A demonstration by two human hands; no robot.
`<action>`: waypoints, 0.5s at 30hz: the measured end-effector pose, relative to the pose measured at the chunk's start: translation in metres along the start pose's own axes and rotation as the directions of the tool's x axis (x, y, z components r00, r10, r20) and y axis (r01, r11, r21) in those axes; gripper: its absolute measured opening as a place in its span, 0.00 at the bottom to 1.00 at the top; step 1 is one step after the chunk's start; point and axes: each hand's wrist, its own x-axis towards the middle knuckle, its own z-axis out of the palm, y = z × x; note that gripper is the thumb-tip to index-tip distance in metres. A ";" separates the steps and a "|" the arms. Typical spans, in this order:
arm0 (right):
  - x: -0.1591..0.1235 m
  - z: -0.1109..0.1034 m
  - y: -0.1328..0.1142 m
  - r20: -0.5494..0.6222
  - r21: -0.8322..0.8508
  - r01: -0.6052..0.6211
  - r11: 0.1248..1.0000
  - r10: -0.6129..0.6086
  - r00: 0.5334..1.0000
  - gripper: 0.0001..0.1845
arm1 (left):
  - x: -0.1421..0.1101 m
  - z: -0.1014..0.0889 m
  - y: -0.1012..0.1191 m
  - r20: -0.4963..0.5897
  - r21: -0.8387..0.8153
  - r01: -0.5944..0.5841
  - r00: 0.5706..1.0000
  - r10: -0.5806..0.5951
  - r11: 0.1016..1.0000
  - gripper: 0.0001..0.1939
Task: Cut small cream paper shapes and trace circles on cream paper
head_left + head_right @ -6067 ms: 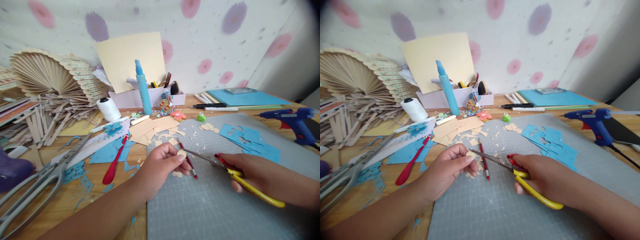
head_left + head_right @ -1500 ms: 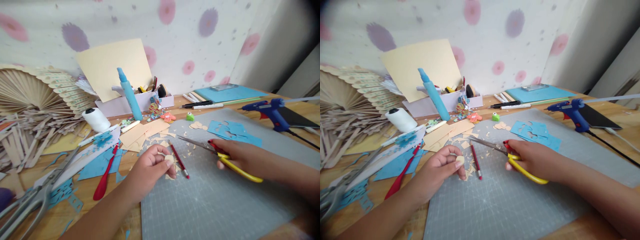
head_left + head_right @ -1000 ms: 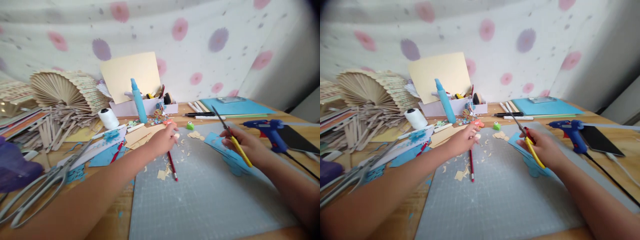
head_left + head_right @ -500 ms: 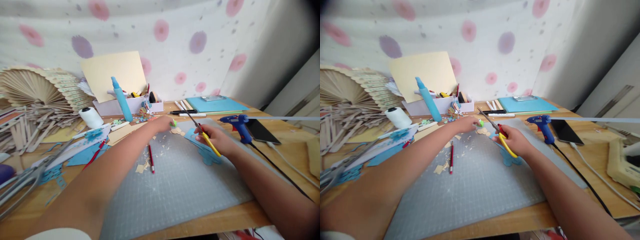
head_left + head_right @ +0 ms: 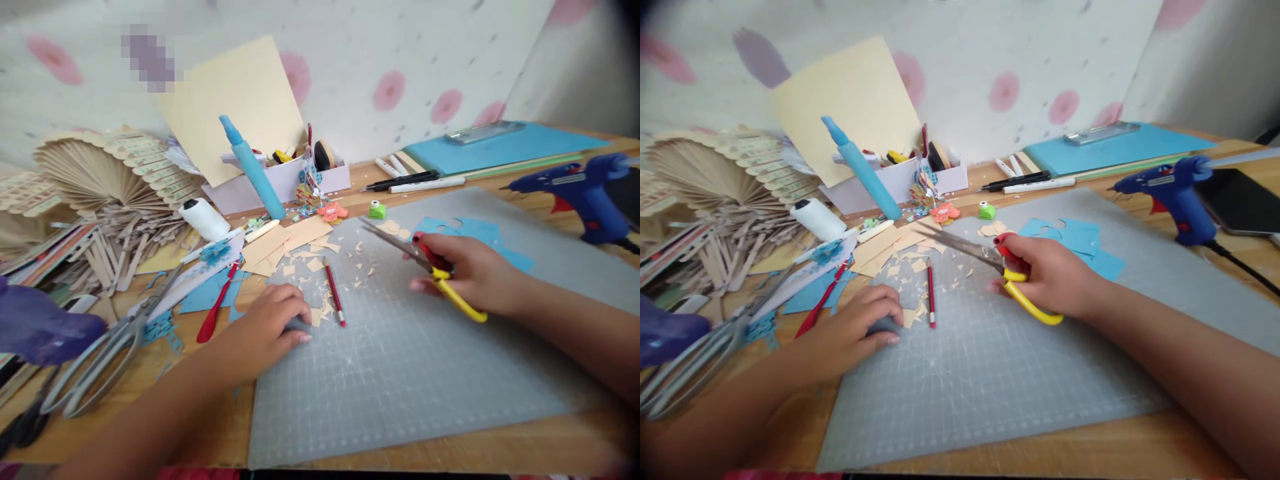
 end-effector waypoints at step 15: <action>0.006 0.013 0.000 0.137 -0.243 -0.063 0.968 0.099 0.986 0.17 | 0.013 0.012 -0.002 -0.135 -0.175 0.007 0.990 -0.031 0.984 0.02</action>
